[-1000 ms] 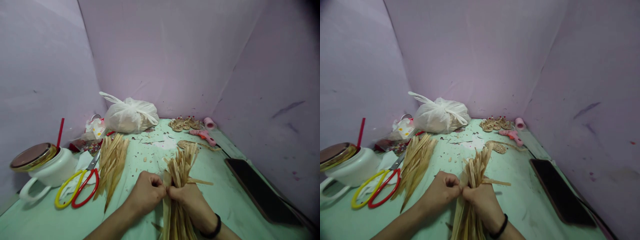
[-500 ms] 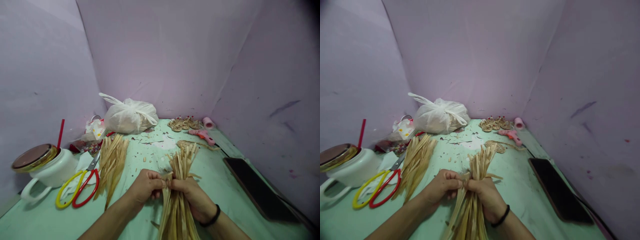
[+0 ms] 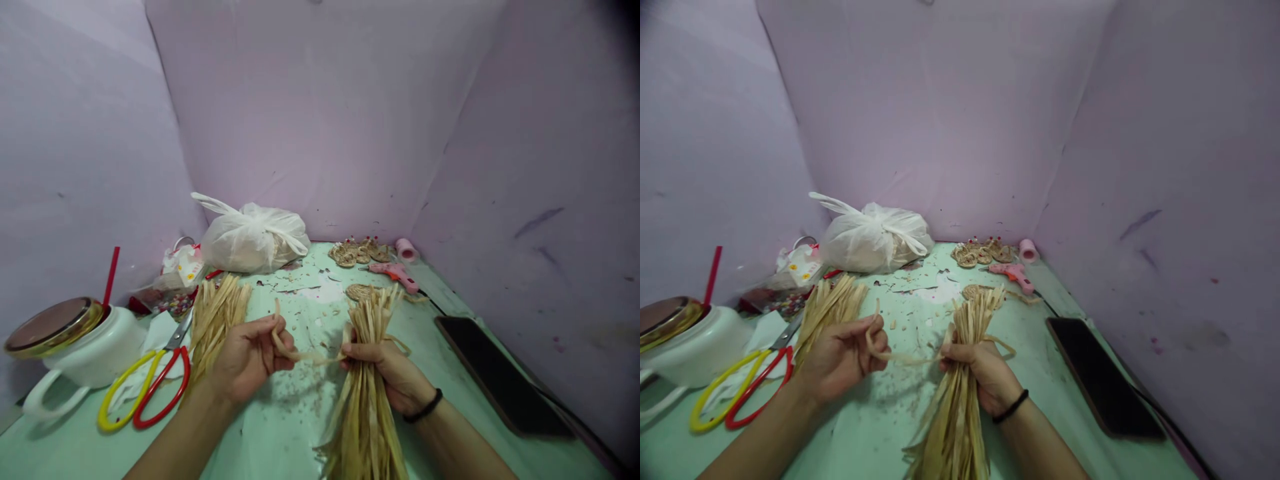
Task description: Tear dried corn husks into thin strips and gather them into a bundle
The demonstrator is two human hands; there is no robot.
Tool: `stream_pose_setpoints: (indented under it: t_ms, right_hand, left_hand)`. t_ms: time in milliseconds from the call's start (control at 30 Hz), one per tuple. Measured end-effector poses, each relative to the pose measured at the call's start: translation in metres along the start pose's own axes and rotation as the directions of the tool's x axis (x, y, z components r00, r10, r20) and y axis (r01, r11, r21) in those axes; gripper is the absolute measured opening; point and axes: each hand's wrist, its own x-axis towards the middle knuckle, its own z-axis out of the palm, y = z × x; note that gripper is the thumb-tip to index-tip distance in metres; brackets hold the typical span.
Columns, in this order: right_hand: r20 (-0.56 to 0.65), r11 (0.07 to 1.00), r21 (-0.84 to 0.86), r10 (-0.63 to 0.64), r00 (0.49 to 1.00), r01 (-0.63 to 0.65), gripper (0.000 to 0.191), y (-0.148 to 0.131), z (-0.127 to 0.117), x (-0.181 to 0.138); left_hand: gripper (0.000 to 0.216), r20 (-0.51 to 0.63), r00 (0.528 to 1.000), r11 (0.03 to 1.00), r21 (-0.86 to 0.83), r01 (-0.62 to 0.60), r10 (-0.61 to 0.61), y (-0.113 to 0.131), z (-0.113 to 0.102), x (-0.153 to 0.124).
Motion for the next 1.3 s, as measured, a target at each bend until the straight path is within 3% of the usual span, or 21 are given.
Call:
stream_pose_setpoints:
  t_ms: [133, 233, 300, 400, 567, 667, 733, 800, 833, 867, 900, 967, 1133, 1300]
  right_hand:
    - [-0.036, 0.998, -0.013, -0.055, 0.998, 0.054, 0.028, -0.008, -0.008, 0.001]
    - [-0.030, 0.998, -0.030, -0.058, 0.998, 0.057, 0.032, -0.011, -0.010, -0.001]
    - [0.051, 0.998, -0.047, -0.048, 0.998, 0.051, 0.033, -0.009, -0.007, -0.005]
    - [0.201, 0.999, -0.039, 0.024, 0.979, -0.017, 0.032, -0.002, 0.002, -0.013]
    - [0.248, 0.970, 0.036, 0.226, 0.942, -0.242, 0.029, 0.013, 0.014, -0.021]
    - [0.289, 0.969, 0.039, 0.224, 0.931, -0.245, 0.029, 0.018, 0.016, -0.020]
    - [0.288, 0.977, 0.025, 0.196, 0.937, -0.212, 0.026, 0.018, 0.016, -0.020]
    - [0.240, 0.981, 0.023, 0.182, 0.954, -0.193, 0.022, 0.017, 0.015, -0.019]
    - [0.208, 0.982, 0.039, 0.176, 0.962, -0.187, 0.021, 0.016, 0.014, -0.020]
    - [0.181, 0.981, 0.062, 0.168, 0.969, -0.182, 0.022, 0.015, 0.014, -0.020]
    - [0.164, 0.981, 0.086, 0.161, 0.973, -0.176, 0.025, 0.013, 0.014, -0.020]
    - [0.148, 0.978, 0.123, 0.150, 0.977, -0.169, 0.032, 0.009, 0.014, -0.021]
    - [0.088, 0.976, 0.109, 0.181, 0.979, -0.190, 0.024, 0.004, 0.013, -0.019]
    - [0.066, 0.980, 0.100, 0.168, 0.984, -0.174, 0.021, 0.005, 0.014, -0.017]
  left_hand:
    - [0.010, 0.052, 0.992, 0.993, -0.051, -0.109, 0.112, 0.025, -0.008, -0.010]
    - [0.007, 0.010, 0.977, 0.975, 0.070, -0.212, 0.212, 0.031, -0.008, -0.012]
    - [0.011, -0.053, 0.975, 0.942, 0.274, -0.193, 0.215, 0.022, -0.003, -0.010]
    - [0.020, -0.137, 0.982, 0.851, 0.523, -0.043, 0.133, -0.010, 0.010, -0.003]
    - [0.017, -0.115, 0.943, 0.732, 0.662, -0.161, 0.312, -0.059, 0.027, 0.007]
    - [0.010, -0.161, 0.930, 0.653, 0.750, -0.102, 0.331, -0.066, 0.029, 0.007]
    - [0.009, -0.150, 0.931, 0.578, 0.813, -0.076, 0.333, -0.058, 0.025, 0.005]
    - [0.009, -0.115, 0.875, 0.410, 0.906, -0.101, 0.471, -0.040, 0.016, 0.001]
    - [0.009, -0.105, 0.796, 0.294, 0.951, -0.095, 0.596, -0.029, 0.010, 0.000]
    - [0.008, -0.121, 0.685, 0.215, 0.975, -0.053, 0.718, -0.017, 0.003, -0.001]
    - [0.007, -0.156, 0.590, 0.188, 0.982, 0.006, 0.792, -0.005, -0.005, -0.002]
    - [0.016, -0.222, 0.519, 0.172, 0.975, 0.144, 0.825, 0.014, -0.020, -0.001]
    - [0.020, -0.317, 0.537, 0.105, 0.916, 0.387, 0.782, 0.033, -0.044, 0.002]
    - [0.017, -0.298, 0.552, 0.002, 0.881, 0.472, 0.779, 0.036, -0.041, 0.001]
